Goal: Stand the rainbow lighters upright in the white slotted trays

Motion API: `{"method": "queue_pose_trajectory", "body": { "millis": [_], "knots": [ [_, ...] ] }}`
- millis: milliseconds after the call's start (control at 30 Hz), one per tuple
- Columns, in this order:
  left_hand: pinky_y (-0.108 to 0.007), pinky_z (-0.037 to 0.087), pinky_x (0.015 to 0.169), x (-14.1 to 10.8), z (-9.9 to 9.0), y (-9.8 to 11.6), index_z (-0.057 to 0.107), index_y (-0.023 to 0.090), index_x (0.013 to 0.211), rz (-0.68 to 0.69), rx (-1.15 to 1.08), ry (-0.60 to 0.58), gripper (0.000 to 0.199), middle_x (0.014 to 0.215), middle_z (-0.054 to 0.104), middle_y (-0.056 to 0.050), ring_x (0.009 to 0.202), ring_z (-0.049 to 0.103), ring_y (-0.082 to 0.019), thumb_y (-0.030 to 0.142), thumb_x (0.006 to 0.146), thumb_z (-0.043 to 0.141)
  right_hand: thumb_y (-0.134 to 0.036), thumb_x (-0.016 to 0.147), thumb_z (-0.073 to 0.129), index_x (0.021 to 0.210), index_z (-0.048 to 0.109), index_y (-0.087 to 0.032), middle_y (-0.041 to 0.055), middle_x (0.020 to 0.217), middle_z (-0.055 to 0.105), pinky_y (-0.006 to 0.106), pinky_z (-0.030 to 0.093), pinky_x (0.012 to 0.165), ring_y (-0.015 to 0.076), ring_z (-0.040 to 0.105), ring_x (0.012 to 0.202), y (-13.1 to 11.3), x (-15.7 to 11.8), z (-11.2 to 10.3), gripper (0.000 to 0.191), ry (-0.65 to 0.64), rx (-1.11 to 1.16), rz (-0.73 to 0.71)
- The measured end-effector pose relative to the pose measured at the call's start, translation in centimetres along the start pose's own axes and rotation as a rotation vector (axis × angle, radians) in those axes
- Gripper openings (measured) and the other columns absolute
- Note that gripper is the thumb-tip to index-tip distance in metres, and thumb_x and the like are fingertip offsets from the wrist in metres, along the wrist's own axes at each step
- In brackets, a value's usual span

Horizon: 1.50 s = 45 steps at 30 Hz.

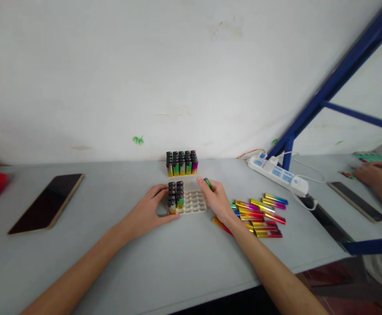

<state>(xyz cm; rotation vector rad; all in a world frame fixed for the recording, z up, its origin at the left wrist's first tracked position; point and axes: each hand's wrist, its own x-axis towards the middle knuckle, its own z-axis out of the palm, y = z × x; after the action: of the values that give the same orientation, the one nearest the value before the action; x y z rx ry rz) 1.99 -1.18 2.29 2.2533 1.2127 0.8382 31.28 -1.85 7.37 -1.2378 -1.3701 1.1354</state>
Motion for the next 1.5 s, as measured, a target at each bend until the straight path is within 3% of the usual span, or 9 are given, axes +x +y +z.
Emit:
{"method": "queue_pose_trajectory", "body": {
  "millis": [233, 367, 533, 667, 833, 1033, 1267, 1367, 1500],
  "knots": [
    [-0.069, 0.064, 0.144, 0.0, 0.0, 0.0, 0.089, 0.026, 0.145, -0.012, 0.006, -0.013, 0.075, 0.163, 0.084, -0.019, 0.155, 0.082, -0.05, 0.08, 0.095, 0.102, -0.081, 0.102, 0.058, 0.068, 0.038, -0.033, -0.0057, 0.067, 0.037, 0.035, 0.028, 0.068, 0.0164, 0.035, 0.07, 0.7, -0.4, -0.2, 0.062, 0.086, -0.231, -0.116],
    [-0.07, 0.065, 0.142, 0.1, 0.0, 0.2, 0.089, 0.026, 0.145, -0.017, 0.009, -0.001, 0.076, 0.161, 0.086, -0.019, 0.153, 0.082, -0.051, 0.078, 0.092, 0.105, -0.083, 0.111, 0.055, 0.076, 0.041, -0.033, -0.0057, 0.068, 0.044, 0.034, 0.033, 0.069, 0.0179, 0.041, 0.071, 0.9, -0.6, 0.0, 0.062, 0.086, -0.277, -0.174],
    [-0.067, 0.066, 0.142, 0.2, 0.0, 0.2, 0.088, 0.025, 0.147, 0.008, 0.024, -0.01, 0.074, 0.163, 0.084, -0.019, 0.153, 0.083, -0.049, 0.075, 0.095, 0.104, -0.077, 0.128, 0.047, 0.095, 0.052, -0.032, -0.0016, 0.083, 0.065, 0.035, 0.048, 0.076, 0.0229, 0.061, 0.079, 0.5, -0.7, -0.6, 0.056, -0.07, -0.347, -0.311],
    [-0.065, 0.067, 0.14, 0.1, 0.2, 0.0, 0.087, 0.026, 0.146, 0.029, 0.046, 0.004, 0.071, 0.162, 0.085, -0.017, 0.153, 0.083, -0.046, 0.072, 0.095, 0.106, -0.077, 0.135, 0.039, 0.091, 0.055, -0.031, 0.0056, 0.091, 0.073, 0.039, 0.054, 0.087, 0.026, 0.069, 0.088, 0.5, -0.9, -1.5, 0.066, -0.168, -0.575, -0.519],
    [-0.064, 0.067, 0.14, 0.1, 0.3, 0.1, 0.088, 0.027, 0.146, 0.034, 0.046, 0.003, 0.067, 0.161, 0.085, -0.016, 0.152, 0.083, -0.045, 0.068, 0.096, 0.106, -0.069, 0.136, 0.059, 0.1, 0.072, -0.027, 0.0066, 0.094, 0.084, 0.036, 0.057, 0.088, 0.0252, 0.078, 0.088, 1.2, -1.5, -1.2, 0.057, -0.341, -0.703, -0.511],
    [-0.062, 0.067, 0.141, 0.0, 0.4, 0.1, 0.087, 0.029, 0.147, 0.041, 0.043, 0.005, 0.065, 0.163, 0.084, -0.015, 0.153, 0.082, -0.044, 0.064, 0.096, 0.106, -0.054, 0.131, 0.077, 0.119, 0.082, -0.023, 0.0118, 0.113, 0.094, 0.038, 0.064, 0.097, 0.03, 0.09, 0.105, 1.5, -1.7, -0.2, 0.033, -0.39, -0.84, -0.549],
    [-0.06, 0.066, 0.141, -0.1, 0.2, 0.3, 0.086, 0.027, 0.146, 0.041, 0.055, -0.009, 0.062, 0.162, 0.084, -0.015, 0.153, 0.081, -0.043, 0.063, 0.098, 0.104, -0.057, 0.131, 0.075, 0.113, 0.087, -0.02, 0.0157, 0.108, 0.094, 0.042, 0.058, 0.104, 0.0309, 0.09, 0.106, -0.5, -2.0, 0.7, 0.043, -0.38, -1.125, -0.542],
    [-0.061, 0.066, 0.142, -0.1, 0.2, 0.4, 0.086, 0.028, 0.147, 0.021, 0.04, -0.003, 0.067, 0.164, 0.083, -0.015, 0.153, 0.081, -0.044, 0.069, 0.098, 0.104, -0.064, 0.135, 0.065, 0.109, 0.085, -0.022, 0.0107, 0.103, 0.093, 0.041, 0.055, 0.102, 0.0272, 0.088, 0.098, -0.8, -1.8, -1.6, 0.054, -0.368, -1.022, -0.49],
    [-0.062, 0.066, 0.142, 0.0, 0.4, 0.4, 0.088, 0.026, 0.145, -0.024, 0.031, -0.003, 0.077, 0.164, 0.083, -0.017, 0.153, 0.082, -0.047, 0.081, 0.094, 0.104, -0.072, 0.137, 0.047, 0.104, 0.085, -0.026, 0.008, 0.094, 0.089, 0.042, 0.06, 0.094, 0.028, 0.083, 0.088, -0.2, -2.6, -9.1, 0.068, -0.166, -0.876, -0.398]
  ]
}}
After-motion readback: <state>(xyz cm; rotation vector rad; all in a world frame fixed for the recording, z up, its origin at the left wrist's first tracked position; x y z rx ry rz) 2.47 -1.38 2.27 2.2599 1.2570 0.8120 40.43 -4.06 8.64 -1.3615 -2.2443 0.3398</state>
